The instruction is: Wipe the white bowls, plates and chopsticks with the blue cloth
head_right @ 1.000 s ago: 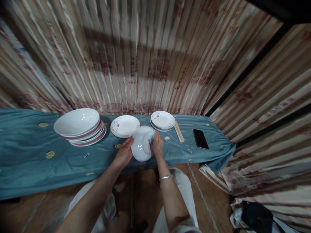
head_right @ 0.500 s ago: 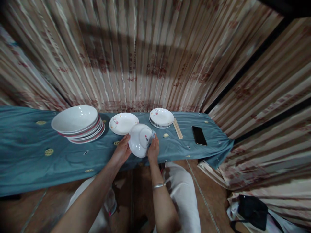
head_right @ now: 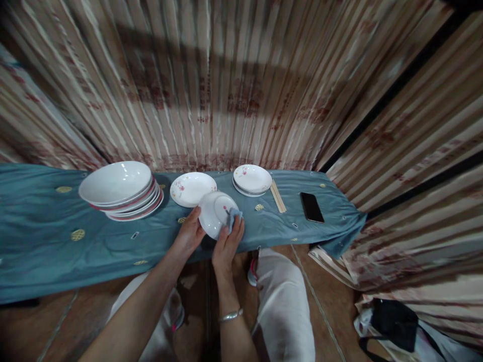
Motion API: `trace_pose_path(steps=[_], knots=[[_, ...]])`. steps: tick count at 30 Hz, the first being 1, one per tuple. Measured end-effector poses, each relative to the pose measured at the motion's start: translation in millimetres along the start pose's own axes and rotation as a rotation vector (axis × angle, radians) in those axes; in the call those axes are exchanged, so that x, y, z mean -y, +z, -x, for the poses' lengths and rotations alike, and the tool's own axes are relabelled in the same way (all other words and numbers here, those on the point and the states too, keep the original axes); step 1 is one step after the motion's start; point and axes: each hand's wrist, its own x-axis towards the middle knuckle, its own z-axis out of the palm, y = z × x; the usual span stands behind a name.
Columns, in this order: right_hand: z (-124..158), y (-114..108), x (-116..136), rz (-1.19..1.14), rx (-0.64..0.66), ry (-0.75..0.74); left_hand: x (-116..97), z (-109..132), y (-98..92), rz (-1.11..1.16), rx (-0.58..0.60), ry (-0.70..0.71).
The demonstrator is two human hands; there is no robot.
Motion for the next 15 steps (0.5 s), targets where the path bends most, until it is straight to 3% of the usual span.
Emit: trace_pose_path(steps=[7,15], knots=[[21.6,-3.8,15.3,0.140,0.076,-0.168,0.4,-1.4,0.4,-0.015,-0.046,-0.004],[30.8,-6.7,18.9,0.215,0.208,-0.278,0.8,-3.1,-1.9,0.014,0.004,0.021]])
